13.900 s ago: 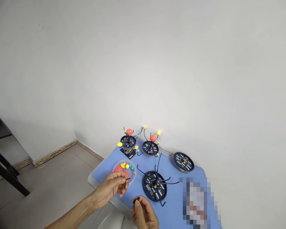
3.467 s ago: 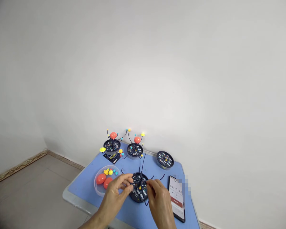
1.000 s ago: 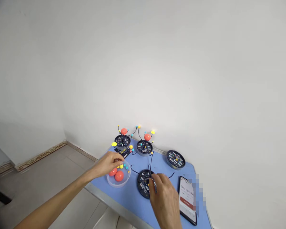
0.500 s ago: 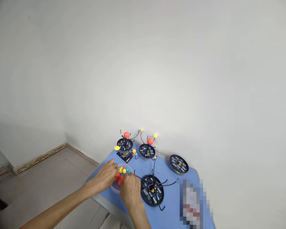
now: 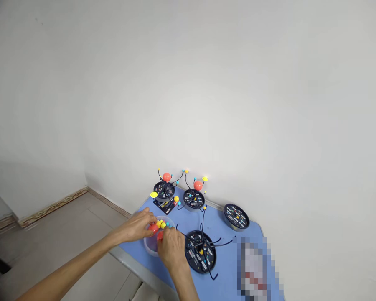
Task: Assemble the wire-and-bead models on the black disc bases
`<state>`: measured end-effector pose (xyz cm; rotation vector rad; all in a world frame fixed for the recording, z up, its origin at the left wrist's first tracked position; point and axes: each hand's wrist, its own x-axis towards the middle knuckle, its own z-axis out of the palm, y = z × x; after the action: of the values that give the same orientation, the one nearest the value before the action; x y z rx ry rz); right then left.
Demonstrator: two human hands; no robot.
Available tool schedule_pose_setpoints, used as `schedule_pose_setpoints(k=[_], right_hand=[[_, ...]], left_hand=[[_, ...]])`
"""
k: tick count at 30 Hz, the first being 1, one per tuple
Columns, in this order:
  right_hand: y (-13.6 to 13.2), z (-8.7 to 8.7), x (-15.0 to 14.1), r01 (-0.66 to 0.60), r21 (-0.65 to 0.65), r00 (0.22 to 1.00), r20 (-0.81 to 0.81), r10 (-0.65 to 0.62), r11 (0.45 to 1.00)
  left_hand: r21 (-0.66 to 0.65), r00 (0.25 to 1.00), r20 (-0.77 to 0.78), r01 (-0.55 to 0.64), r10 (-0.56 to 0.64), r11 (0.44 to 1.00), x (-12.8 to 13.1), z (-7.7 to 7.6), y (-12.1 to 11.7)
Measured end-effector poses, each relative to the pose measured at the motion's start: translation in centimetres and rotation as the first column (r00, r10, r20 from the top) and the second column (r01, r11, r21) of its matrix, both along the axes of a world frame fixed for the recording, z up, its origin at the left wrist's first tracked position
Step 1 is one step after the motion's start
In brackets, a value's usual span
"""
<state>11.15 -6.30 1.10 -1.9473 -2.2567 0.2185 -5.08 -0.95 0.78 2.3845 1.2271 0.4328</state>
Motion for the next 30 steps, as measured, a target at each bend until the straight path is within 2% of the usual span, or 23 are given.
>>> schedule_pose_setpoints(k=[4,6,7,8,10,12,13,15,18,22,25,27,30], right_hand=[[-0.6,0.2,1.2,0.011,0.053,0.996,-0.092,-0.006,0.999],[-0.9,0.0,2.0,0.023,0.071,0.958,-0.288,-0.002,0.997],[-1.0,-0.2,2.4,0.021,0.067,0.899,-0.437,0.01,0.998],[-1.2,-0.4,2.8,0.013,0.048,0.803,-0.596,0.019,0.999],[-1.6,-0.6,3.2,-0.03,-0.021,0.552,-0.834,-0.001,0.999],[-2.1,-0.3,3.2,-0.065,-0.085,0.344,-0.937,-0.058,0.994],[-2.4,0.0,3.1,-0.067,-0.105,0.278,-0.957,-0.082,0.992],[-2.8,0.8,2.9,-0.058,-0.11,0.199,-0.975,-0.097,0.992],[-3.1,2.1,2.6,-0.045,-0.095,0.137,-0.987,-0.088,0.994],[-3.1,2.9,2.7,-0.029,-0.095,0.112,-0.989,-0.091,0.995],[-3.0,2.9,2.7,0.003,-0.069,0.118,-0.991,-0.069,0.998],[-3.0,2.7,2.7,0.03,-0.044,0.14,-0.989,-0.048,0.999],[-3.3,2.4,2.8,0.071,0.004,0.201,-0.98,-0.011,0.997]], left_hand=[[-0.016,1.0,0.009,-0.027,0.027,1.0,-0.9,0.7,0.0],[-0.04,0.998,0.051,-0.023,0.025,0.999,-0.9,0.7,0.0],[-0.056,0.996,0.087,-0.02,0.025,0.998,-0.9,0.6,-0.1],[-0.072,0.992,0.128,-0.016,0.025,0.997,-0.8,0.6,-0.1],[-0.1,0.978,0.208,-0.012,0.033,0.995,-0.6,0.5,-0.2],[-0.127,0.958,0.279,-0.024,0.059,0.992,-0.4,0.4,-0.2],[-0.145,0.946,0.315,-0.028,0.073,0.989,-0.4,0.4,-0.2],[-0.189,0.912,0.399,-0.021,0.096,0.982,-0.2,0.4,-0.3],[-0.306,0.819,0.562,0.072,0.119,0.949,-0.2,0.6,-0.4],[-0.482,0.607,0.762,0.3,0.225,0.823,-0.3,1.0,-1.0],[-0.496,0.443,0.844,0.435,0.301,0.751,-0.1,1.4,-2.0],[-0.498,0.384,0.859,0.48,0.338,0.722,0.3,1.6,-2.8],[-0.503,0.34,0.864,0.53,0.372,0.683,0.8,1.9,-3.8]])
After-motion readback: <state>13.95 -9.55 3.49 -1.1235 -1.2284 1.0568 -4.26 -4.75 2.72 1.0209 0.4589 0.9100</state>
